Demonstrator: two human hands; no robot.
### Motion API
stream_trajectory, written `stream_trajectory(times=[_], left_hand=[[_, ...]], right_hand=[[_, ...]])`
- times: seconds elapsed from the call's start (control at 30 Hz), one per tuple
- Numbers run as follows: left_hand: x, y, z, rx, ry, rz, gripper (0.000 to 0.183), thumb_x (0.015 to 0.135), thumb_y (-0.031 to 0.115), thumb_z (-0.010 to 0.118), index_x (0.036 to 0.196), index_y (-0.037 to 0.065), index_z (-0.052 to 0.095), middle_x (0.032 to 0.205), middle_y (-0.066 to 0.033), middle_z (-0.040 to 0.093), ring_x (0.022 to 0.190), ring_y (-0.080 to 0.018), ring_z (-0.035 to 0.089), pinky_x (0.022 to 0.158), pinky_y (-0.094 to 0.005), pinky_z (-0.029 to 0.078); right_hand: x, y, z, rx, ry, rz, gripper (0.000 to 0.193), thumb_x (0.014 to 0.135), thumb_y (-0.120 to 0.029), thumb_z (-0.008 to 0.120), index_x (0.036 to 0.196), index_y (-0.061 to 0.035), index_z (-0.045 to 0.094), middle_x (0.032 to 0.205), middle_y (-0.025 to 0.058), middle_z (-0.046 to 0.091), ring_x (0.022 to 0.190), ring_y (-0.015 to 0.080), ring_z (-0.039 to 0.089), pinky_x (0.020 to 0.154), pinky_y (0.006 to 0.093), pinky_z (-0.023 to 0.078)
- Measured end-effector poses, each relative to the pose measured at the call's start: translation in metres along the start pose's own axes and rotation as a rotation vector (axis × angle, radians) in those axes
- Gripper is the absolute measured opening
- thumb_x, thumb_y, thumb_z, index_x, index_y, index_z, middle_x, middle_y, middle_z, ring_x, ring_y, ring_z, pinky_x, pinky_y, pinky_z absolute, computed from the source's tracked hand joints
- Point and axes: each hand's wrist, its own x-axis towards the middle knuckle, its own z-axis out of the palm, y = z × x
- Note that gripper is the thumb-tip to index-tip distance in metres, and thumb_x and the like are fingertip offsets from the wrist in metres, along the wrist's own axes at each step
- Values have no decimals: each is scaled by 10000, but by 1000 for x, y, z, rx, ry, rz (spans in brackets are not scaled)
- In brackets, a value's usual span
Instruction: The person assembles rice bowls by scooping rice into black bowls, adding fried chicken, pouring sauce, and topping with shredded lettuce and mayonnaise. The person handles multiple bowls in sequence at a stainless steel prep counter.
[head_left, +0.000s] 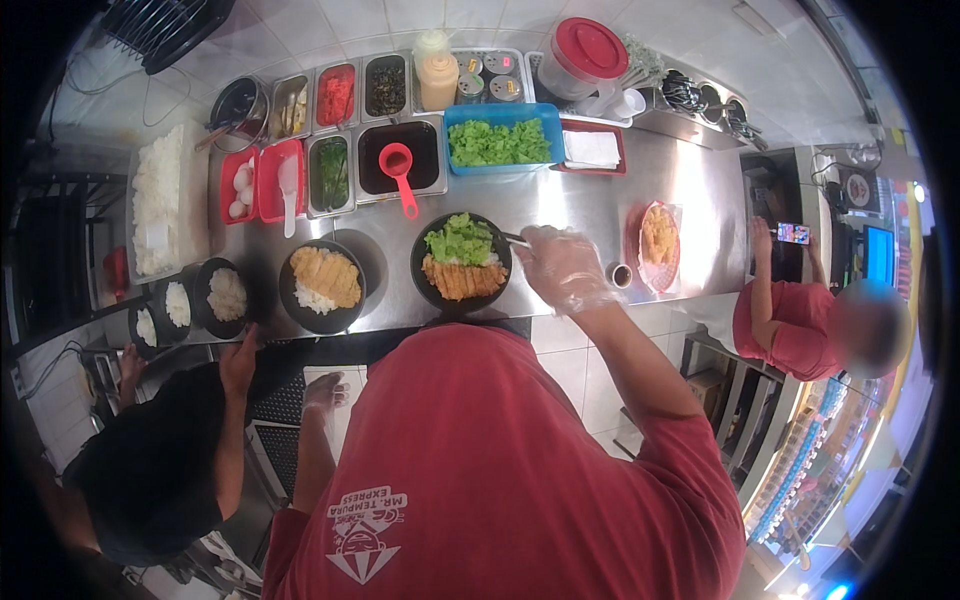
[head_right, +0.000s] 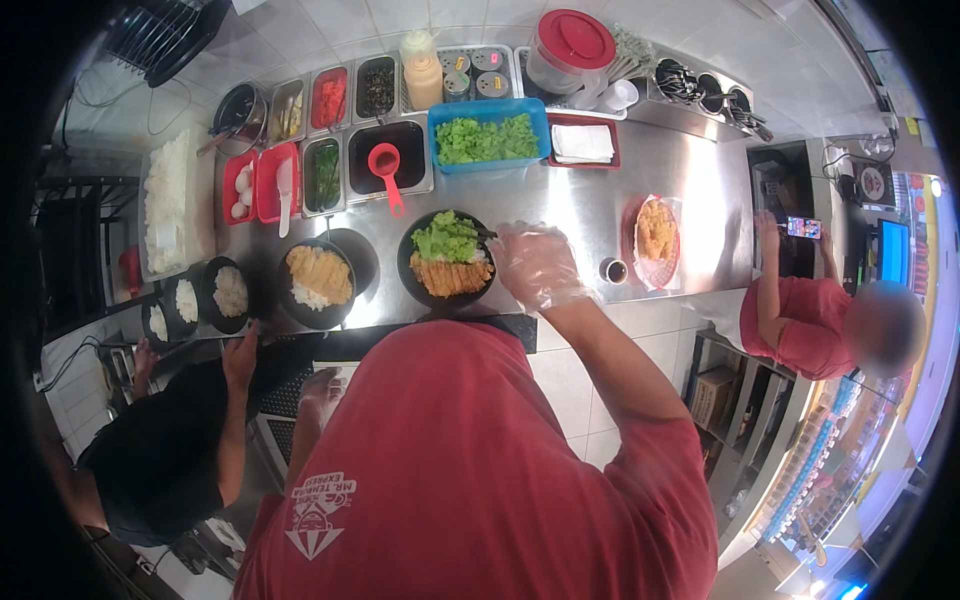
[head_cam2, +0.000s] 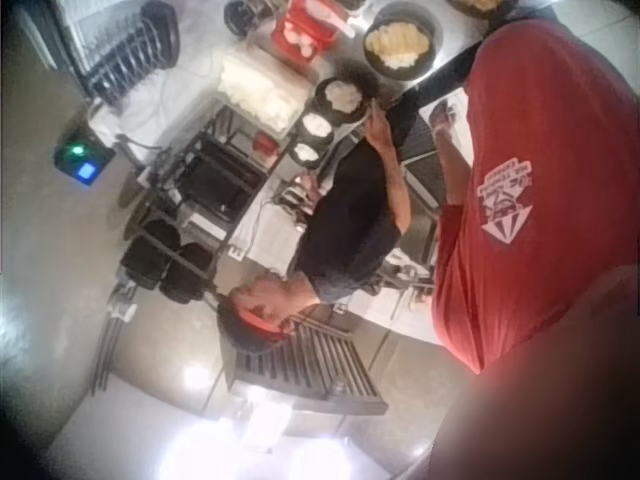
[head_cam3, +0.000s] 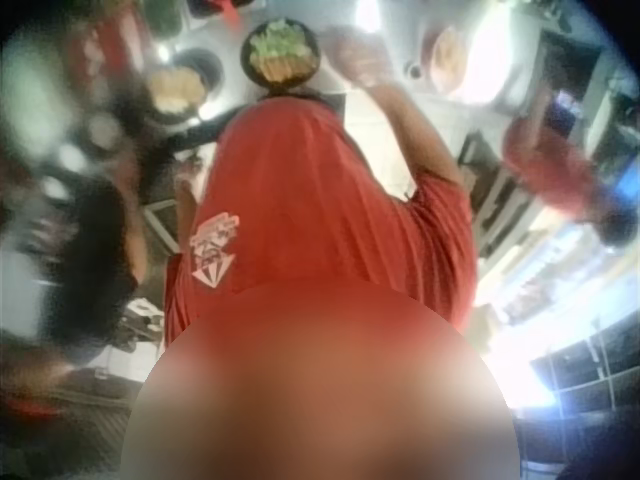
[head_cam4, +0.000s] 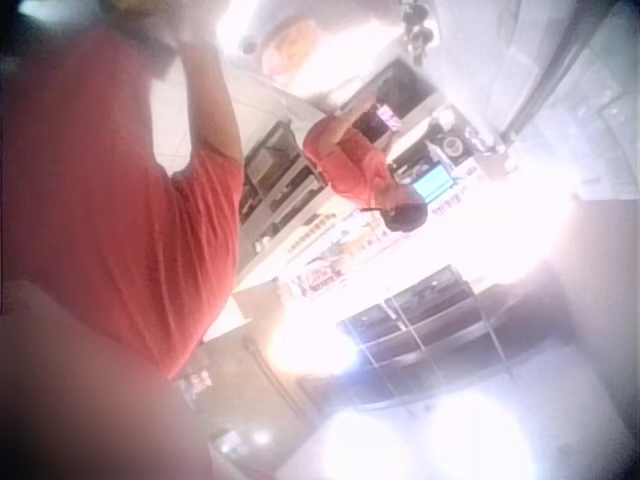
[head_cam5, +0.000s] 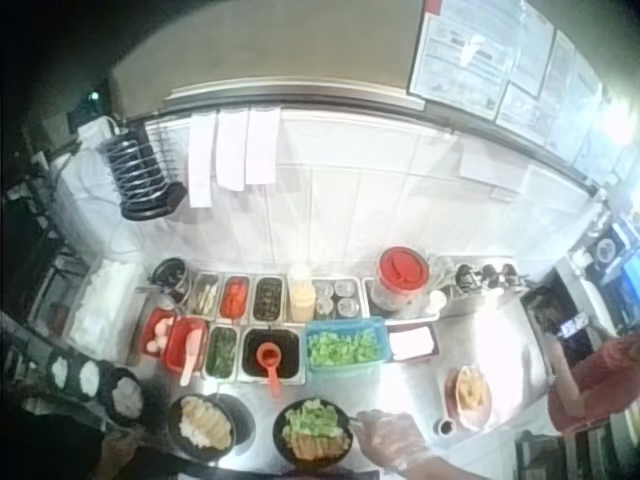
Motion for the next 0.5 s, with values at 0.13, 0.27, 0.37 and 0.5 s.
stream_trajectory(times=[0.13,0.27,0.37,0.5], left_hand=[[0,-3,4,9,27,-29,324,979,286,707,1213,63,680,824,-81,675,584,-132,559,536,-298,465],[2,-6,2,44,52,-13,345,965,286,725,1234,75,684,871,-98,700,584,-142,566,545,-296,476],[6,-11,-3,-23,57,24,358,958,285,729,1241,70,682,897,-103,710,594,-148,578,569,-299,497],[6,-13,-3,-34,35,17,365,957,285,722,1243,63,678,910,-104,708,624,-154,596,597,-317,519]], right_hand=[[28,3,27,-28,-19,-32,250,1007,-289,581,1022,-61,684,947,169,730,920,389,698,849,500,540],[32,5,39,-62,-151,-6,250,1008,-289,577,996,-67,690,944,162,734,925,386,701,852,496,542],[25,6,33,-16,-175,4,239,1005,-279,582,970,-71,696,938,163,733,919,384,702,847,497,544],[22,4,21,42,-104,3,215,992,-263,609,972,-71,703,931,169,729,908,380,701,832,496,545]])
